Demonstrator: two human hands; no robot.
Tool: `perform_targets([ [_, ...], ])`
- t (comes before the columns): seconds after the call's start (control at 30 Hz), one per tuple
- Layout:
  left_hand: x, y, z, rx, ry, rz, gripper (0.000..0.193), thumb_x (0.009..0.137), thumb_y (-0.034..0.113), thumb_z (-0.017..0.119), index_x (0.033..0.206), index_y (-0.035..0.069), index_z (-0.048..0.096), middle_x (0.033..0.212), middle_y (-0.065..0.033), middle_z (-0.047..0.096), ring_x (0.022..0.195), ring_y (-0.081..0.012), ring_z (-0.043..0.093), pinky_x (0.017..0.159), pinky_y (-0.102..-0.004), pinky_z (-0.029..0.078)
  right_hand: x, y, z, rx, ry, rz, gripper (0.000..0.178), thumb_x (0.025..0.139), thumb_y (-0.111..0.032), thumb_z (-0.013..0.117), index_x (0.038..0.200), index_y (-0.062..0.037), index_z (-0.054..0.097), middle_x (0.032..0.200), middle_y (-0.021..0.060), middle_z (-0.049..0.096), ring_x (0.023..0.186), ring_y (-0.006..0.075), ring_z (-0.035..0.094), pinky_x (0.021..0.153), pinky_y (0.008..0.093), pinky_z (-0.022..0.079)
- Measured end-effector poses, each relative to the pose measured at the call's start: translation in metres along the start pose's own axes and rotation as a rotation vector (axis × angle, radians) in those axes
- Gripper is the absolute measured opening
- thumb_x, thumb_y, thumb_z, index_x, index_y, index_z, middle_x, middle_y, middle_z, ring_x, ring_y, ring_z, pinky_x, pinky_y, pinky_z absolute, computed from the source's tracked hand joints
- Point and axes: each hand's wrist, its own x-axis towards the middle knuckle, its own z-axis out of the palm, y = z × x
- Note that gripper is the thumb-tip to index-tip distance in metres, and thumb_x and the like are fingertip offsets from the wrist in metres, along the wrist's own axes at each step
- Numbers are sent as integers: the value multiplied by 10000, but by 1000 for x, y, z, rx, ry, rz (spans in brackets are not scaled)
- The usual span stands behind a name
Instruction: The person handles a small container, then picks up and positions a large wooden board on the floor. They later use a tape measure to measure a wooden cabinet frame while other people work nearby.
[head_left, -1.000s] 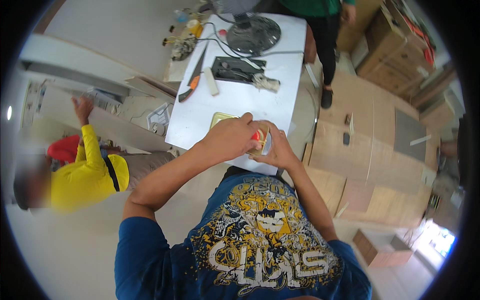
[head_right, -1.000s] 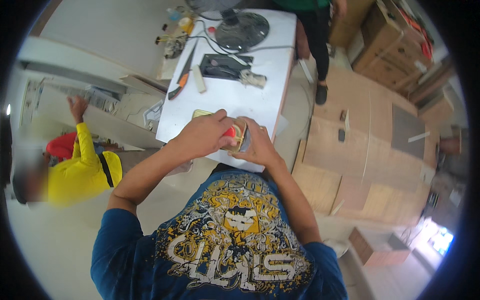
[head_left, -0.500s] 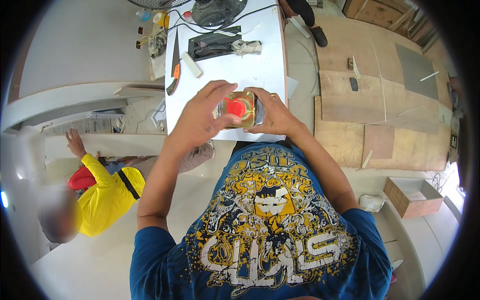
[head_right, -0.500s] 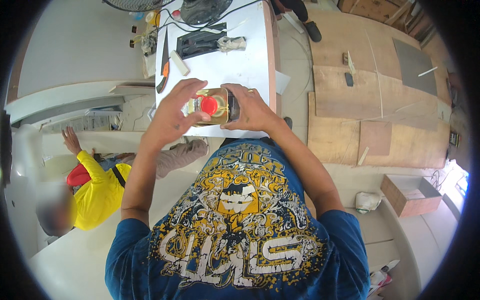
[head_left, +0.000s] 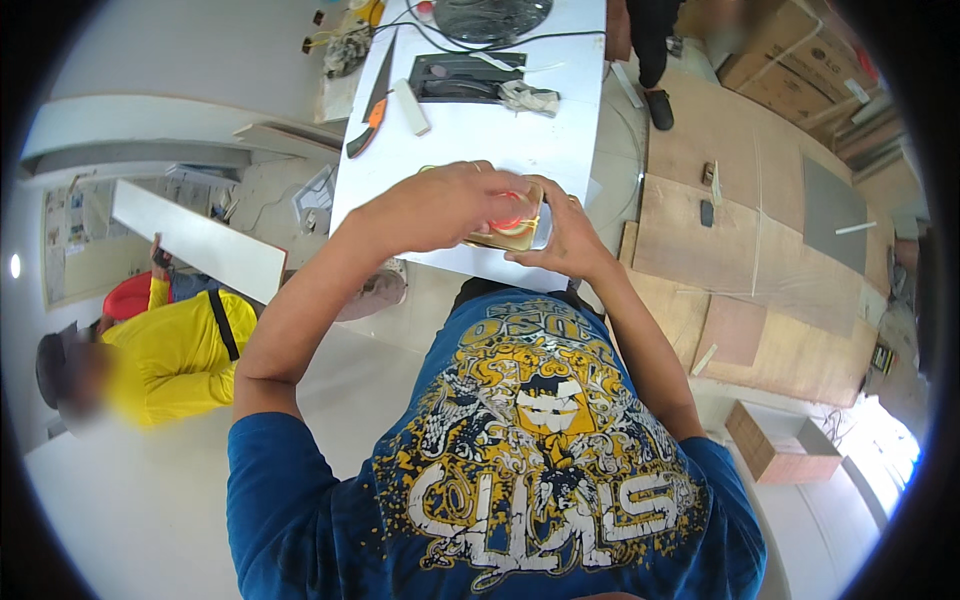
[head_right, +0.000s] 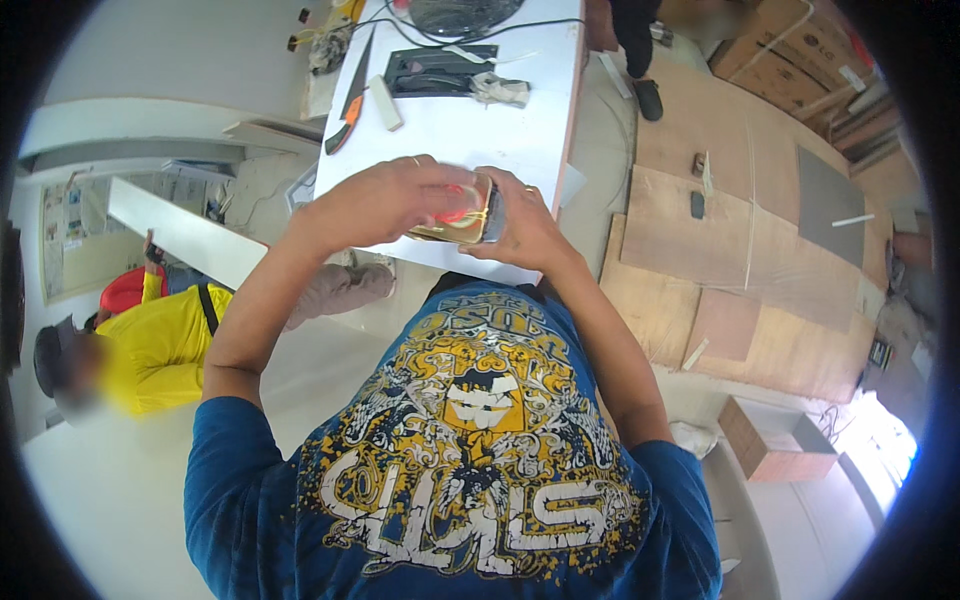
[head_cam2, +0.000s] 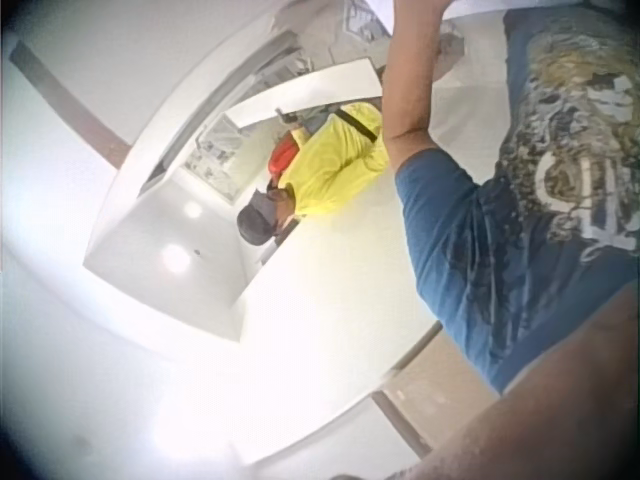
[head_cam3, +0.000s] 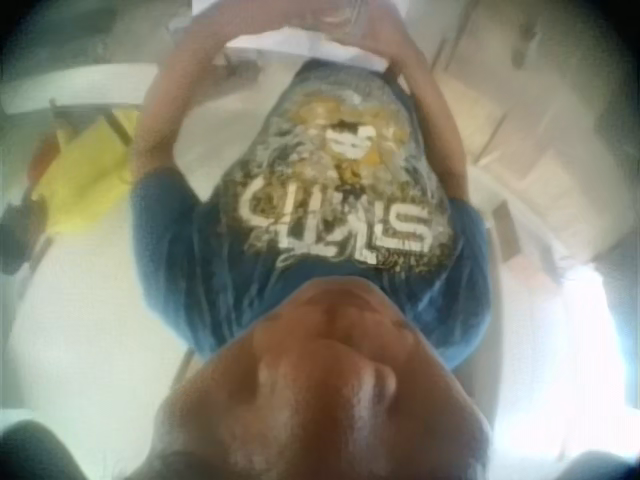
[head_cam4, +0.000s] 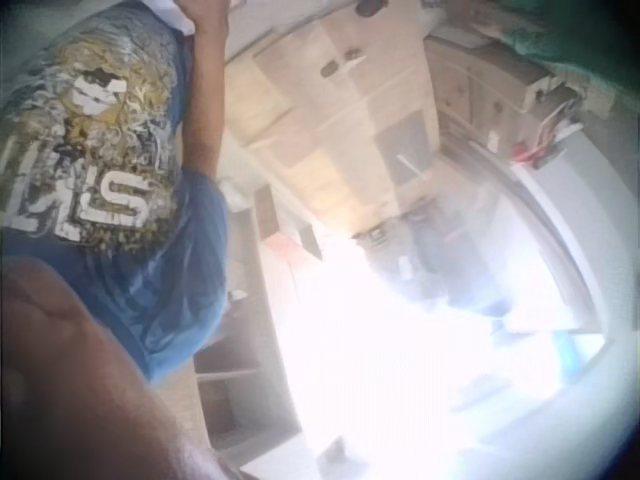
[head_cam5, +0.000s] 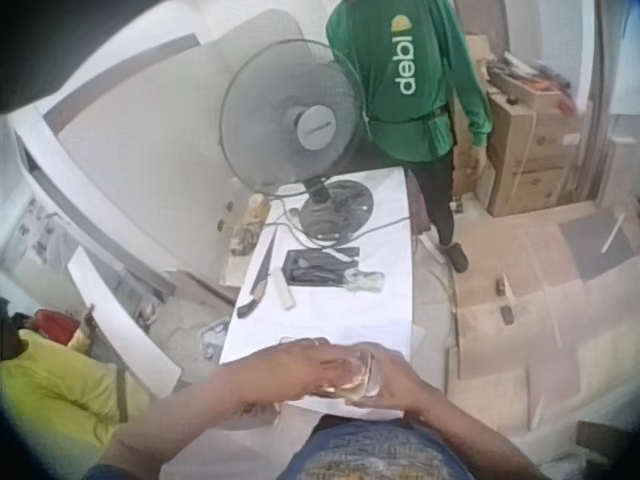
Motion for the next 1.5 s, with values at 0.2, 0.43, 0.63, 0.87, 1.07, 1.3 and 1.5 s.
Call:
perform_targets([
  [0.2,-56,-37,5,-122,336,-260,550,829,267,754,1306,60,573,1335,-134,564,1237,-328,525,1033,-402,438,-1,1,8,19,28,-12,1077,582,-420,899,1443,-33,381,1396,212,496,1292,381,483,1101,477,331],
  [0.43,-65,7,32,-208,261,-201,287,882,215,701,1115,53,663,1155,-128,626,1090,-318,592,940,-403,472,-1,3,3,16,10,7,1110,567,-391,923,1457,-28,368,1408,221,492,1314,389,468,1101,472,357],
  [0.63,-65,-7,47,-412,393,-396,173,896,138,669,1024,22,680,933,-128,669,898,-297,640,819,-381,504,-1,3,3,27,8,1,1131,556,-384,932,1458,-12,362,1421,234,482,1318,396,468,1120,467,348],
  [0.87,-34,-26,38,-145,303,-192,184,799,108,722,974,66,682,1166,-85,600,1024,-264,589,903,-395,462,-9,9,11,129,43,-5,1239,520,-376,957,1503,-5,300,1452,243,446,1365,384,419,1144,456,330],
  [1.07,-35,-51,33,-24,150,11,281,793,161,734,1068,106,713,1359,-66,528,1206,-305,482,1001,-468,392,-19,18,22,131,67,10,1200,561,-369,944,1497,9,296,1457,239,434,1379,365,403,1146,432,323],
  [1.3,-1,-57,13,-21,-39,253,350,815,229,702,1130,88,646,1282,-200,507,1140,-397,530,955,-466,444,-45,21,9,9,177,16,1083,633,-399,897,1476,-3,345,1470,231,426,1366,371,419,1138,445,343],
  [1.5,9,-67,28,-264,-62,225,276,716,-23,684,971,72,638,1249,-180,513,1101,-375,575,921,-410,489,-105,44,16,-25,305,174,989,763,-417,818,1506,-25,295,1493,238,383,1363,383,410,1132,451,338],
])
